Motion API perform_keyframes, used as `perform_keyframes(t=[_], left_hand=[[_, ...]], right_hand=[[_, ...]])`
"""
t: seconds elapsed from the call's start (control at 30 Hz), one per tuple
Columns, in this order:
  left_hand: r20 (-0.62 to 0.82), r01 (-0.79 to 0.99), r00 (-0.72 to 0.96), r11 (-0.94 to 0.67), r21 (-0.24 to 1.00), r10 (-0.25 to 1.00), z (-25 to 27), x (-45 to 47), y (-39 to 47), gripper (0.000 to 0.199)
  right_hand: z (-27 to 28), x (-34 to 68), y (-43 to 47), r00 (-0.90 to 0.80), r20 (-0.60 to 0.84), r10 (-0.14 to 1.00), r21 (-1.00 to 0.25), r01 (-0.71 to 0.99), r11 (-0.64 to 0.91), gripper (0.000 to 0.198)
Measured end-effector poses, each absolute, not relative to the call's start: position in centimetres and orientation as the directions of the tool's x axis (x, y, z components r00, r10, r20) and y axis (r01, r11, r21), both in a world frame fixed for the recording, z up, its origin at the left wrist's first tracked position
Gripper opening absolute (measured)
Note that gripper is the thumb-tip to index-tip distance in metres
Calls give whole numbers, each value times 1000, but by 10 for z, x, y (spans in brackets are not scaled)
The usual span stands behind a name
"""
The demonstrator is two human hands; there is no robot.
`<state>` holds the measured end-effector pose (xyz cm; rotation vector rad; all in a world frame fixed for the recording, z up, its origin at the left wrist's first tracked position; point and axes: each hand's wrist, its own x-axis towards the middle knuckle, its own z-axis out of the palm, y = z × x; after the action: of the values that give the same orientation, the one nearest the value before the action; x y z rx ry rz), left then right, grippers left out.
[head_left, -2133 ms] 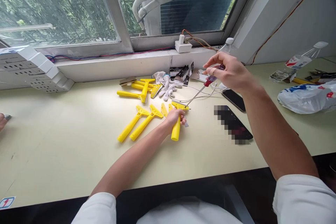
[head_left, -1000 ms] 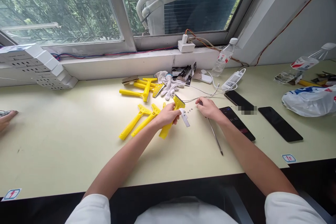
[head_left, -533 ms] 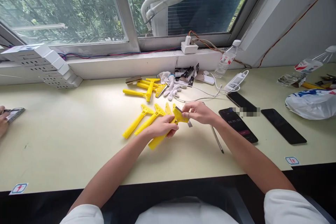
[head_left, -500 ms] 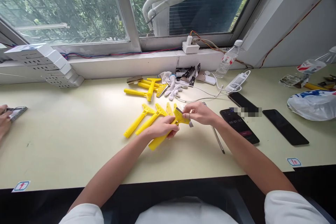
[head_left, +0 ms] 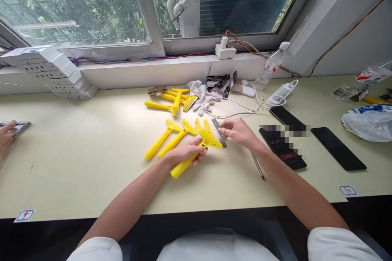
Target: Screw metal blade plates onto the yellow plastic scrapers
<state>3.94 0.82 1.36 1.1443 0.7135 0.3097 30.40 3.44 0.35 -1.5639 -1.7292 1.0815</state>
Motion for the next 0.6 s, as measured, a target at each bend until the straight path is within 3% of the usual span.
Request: perform_keyframes(t=[0.1,0.23,0.3,0.37,0.43,0.5,0.6], left_hand=[[-370,117,720,423,899,587,14,38,7,25],[-349,88,723,421,903,596,13,38,7,24],[-338,79,721,414,907,605,13,39,7,23],[-326,75,724,400,913,608,12,41,7,22],[-319,89,733,380,921,600,12,42,7,24],[-322,129,742,346,929,588,13,41,7,25],[-308,168,772,288,943,556,19,38,7,28]], right_hand=[[-1,305,33,-90,-137,987,-797,601,-55,27],[8,299,27,-37,49,998,-649,758,60,21],[15,296,24,-84,83,993,-673,730,118,29],[19,294,22,-202,-57,978,-814,577,72,35],[21,293,21,-348,-255,902,-907,410,-98,42],[19,294,20,-438,-405,803,-905,317,-284,47],[16,296,20,-531,-493,689,-863,194,-467,46]])
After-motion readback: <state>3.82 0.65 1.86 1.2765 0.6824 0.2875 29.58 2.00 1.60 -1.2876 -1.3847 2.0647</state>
